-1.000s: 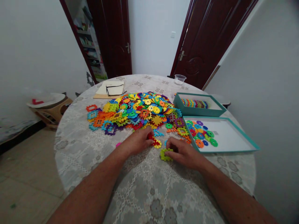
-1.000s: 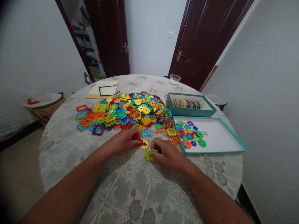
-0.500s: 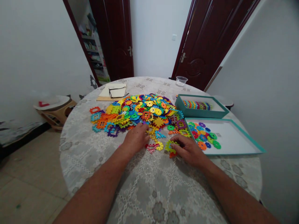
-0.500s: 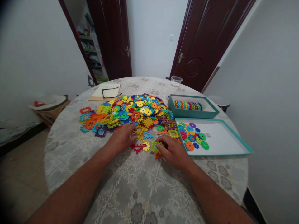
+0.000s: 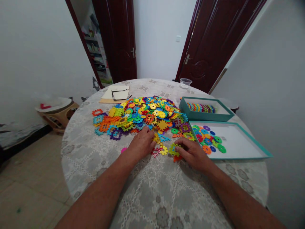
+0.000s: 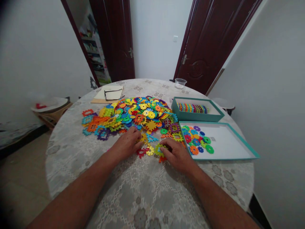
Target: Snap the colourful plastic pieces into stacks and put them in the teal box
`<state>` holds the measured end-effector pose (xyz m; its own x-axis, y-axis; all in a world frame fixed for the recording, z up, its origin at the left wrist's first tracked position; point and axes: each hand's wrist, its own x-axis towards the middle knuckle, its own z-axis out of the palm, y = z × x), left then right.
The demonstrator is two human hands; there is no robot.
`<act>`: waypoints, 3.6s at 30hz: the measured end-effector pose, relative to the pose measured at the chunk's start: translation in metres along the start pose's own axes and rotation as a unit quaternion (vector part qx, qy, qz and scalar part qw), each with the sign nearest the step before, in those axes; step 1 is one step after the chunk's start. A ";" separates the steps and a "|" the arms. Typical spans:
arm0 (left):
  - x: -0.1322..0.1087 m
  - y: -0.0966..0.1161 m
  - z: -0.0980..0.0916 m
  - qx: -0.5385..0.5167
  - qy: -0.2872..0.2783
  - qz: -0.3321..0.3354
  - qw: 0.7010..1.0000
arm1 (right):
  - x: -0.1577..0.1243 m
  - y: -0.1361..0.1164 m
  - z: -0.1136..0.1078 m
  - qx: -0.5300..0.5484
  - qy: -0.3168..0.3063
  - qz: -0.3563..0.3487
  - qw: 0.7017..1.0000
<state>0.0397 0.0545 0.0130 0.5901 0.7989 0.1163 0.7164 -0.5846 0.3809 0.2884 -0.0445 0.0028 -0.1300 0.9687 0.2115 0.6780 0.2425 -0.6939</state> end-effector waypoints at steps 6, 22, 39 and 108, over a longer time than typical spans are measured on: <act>-0.003 0.019 -0.006 -0.221 0.029 0.047 0.974 | 0.001 0.002 0.005 0.104 0.070 -0.031 0.992; -0.004 0.029 -0.021 -0.267 -0.159 0.106 0.945 | 0.007 -0.004 -0.004 0.227 0.077 0.102 0.966; -0.009 0.008 -0.026 0.014 -0.177 0.013 0.984 | 0.178 0.087 -0.146 -0.397 0.041 0.296 0.868; -0.004 0.003 0.001 0.053 -0.073 0.008 0.996 | 0.038 0.031 -0.054 -0.322 -0.080 0.026 0.943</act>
<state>0.0402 0.0492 0.0130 0.6441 0.7648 -0.0152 0.7370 -0.6151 0.2800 0.3433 -0.0035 0.0264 -0.1569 0.9865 0.0467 0.9784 0.1617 -0.1285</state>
